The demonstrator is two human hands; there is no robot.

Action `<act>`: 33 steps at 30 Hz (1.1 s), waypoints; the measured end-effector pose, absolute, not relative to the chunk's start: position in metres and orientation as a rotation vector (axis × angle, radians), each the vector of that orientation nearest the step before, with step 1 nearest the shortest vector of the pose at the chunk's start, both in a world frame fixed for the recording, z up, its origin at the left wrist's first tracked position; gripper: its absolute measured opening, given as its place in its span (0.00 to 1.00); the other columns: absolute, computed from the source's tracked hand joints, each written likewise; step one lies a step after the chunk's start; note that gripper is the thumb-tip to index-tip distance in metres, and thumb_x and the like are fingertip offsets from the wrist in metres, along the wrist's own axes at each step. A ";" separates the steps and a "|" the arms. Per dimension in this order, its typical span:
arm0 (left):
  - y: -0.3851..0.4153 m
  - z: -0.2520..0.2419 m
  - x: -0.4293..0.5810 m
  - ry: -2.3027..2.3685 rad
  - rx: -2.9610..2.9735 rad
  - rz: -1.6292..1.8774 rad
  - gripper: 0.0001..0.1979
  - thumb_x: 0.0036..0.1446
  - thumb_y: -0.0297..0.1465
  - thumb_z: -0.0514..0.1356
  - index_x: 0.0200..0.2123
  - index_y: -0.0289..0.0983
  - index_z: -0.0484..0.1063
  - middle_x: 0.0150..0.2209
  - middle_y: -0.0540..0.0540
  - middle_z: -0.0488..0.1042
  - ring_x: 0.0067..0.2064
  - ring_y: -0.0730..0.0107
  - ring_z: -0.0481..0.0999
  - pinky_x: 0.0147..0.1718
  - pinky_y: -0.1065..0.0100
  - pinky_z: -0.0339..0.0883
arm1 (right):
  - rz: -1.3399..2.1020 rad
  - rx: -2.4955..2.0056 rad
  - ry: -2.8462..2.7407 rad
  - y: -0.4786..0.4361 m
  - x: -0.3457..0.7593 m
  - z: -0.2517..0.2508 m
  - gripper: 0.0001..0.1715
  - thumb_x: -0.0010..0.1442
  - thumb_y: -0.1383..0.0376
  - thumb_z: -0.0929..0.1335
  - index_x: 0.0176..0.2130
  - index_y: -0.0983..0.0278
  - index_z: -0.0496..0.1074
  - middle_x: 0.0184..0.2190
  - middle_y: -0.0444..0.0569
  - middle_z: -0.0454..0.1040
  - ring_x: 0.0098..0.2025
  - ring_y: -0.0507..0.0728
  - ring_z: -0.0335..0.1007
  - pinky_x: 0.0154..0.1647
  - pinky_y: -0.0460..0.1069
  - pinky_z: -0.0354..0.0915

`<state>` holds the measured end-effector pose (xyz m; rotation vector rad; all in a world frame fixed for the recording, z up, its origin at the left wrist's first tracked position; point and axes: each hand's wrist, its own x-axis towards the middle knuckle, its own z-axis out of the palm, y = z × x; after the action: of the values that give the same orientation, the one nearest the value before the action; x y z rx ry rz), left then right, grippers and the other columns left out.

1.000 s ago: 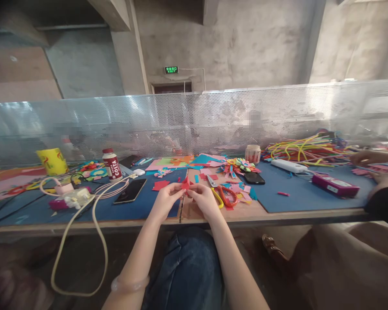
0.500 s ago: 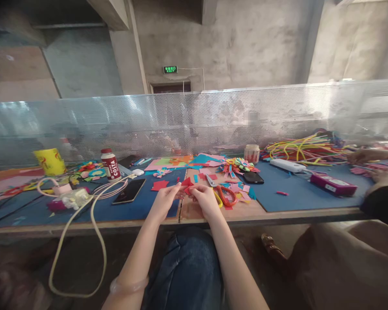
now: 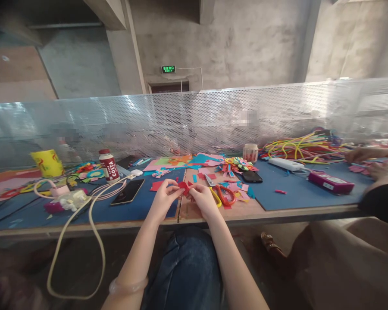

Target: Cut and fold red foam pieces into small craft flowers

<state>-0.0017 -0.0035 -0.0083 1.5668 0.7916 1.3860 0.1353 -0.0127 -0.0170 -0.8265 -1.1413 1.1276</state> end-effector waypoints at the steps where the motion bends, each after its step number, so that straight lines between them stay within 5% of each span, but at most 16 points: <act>1: -0.003 -0.008 -0.002 0.790 1.546 1.391 0.15 0.46 0.35 0.63 0.34 0.38 0.60 0.26 0.50 0.73 0.29 0.70 0.73 0.29 0.70 0.67 | 1.130 -0.832 -1.137 -0.013 0.135 -0.016 0.08 0.46 0.63 0.67 0.23 0.67 0.70 0.19 0.43 0.69 0.22 0.48 0.62 0.23 0.43 0.55; 6: -0.004 -0.008 -0.002 0.837 1.512 1.407 0.20 0.46 0.34 0.63 0.42 0.37 0.61 0.26 0.50 0.73 0.27 0.73 0.72 0.28 0.72 0.66 | 1.093 -0.882 -1.181 -0.016 0.135 -0.014 0.17 0.51 0.53 0.66 0.27 0.65 0.71 0.21 0.44 0.70 0.24 0.50 0.65 0.22 0.44 0.57; 13: -0.003 -0.007 -0.002 0.891 1.467 1.439 0.16 0.45 0.34 0.63 0.37 0.34 0.69 0.28 0.47 0.73 0.31 0.70 0.73 0.30 0.71 0.67 | 0.887 -0.861 -1.532 -0.024 0.131 -0.013 0.20 0.49 0.56 0.69 0.41 0.65 0.70 0.34 0.47 0.73 0.34 0.53 0.68 0.35 0.47 0.62; 23: -0.005 -0.007 -0.001 0.808 1.453 1.357 0.12 0.44 0.32 0.64 0.33 0.33 0.70 0.30 0.44 0.75 0.32 0.68 0.74 0.34 0.66 0.69 | 0.741 -0.930 -1.440 -0.013 0.132 -0.017 0.15 0.54 0.57 0.63 0.31 0.65 0.73 0.24 0.45 0.71 0.25 0.52 0.65 0.26 0.46 0.60; 33: -0.007 -0.006 -0.002 0.747 1.521 1.296 0.15 0.45 0.31 0.63 0.38 0.33 0.70 0.30 0.44 0.75 0.33 0.66 0.75 0.36 0.65 0.70 | 0.800 -0.875 -1.390 -0.013 0.131 -0.018 0.12 0.53 0.60 0.65 0.32 0.65 0.72 0.28 0.49 0.75 0.30 0.55 0.70 0.33 0.48 0.65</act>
<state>-0.0019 -0.0069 -0.0064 1.5206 0.7474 1.2956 0.1312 -0.0132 -0.0182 -0.8747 -1.3899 0.8004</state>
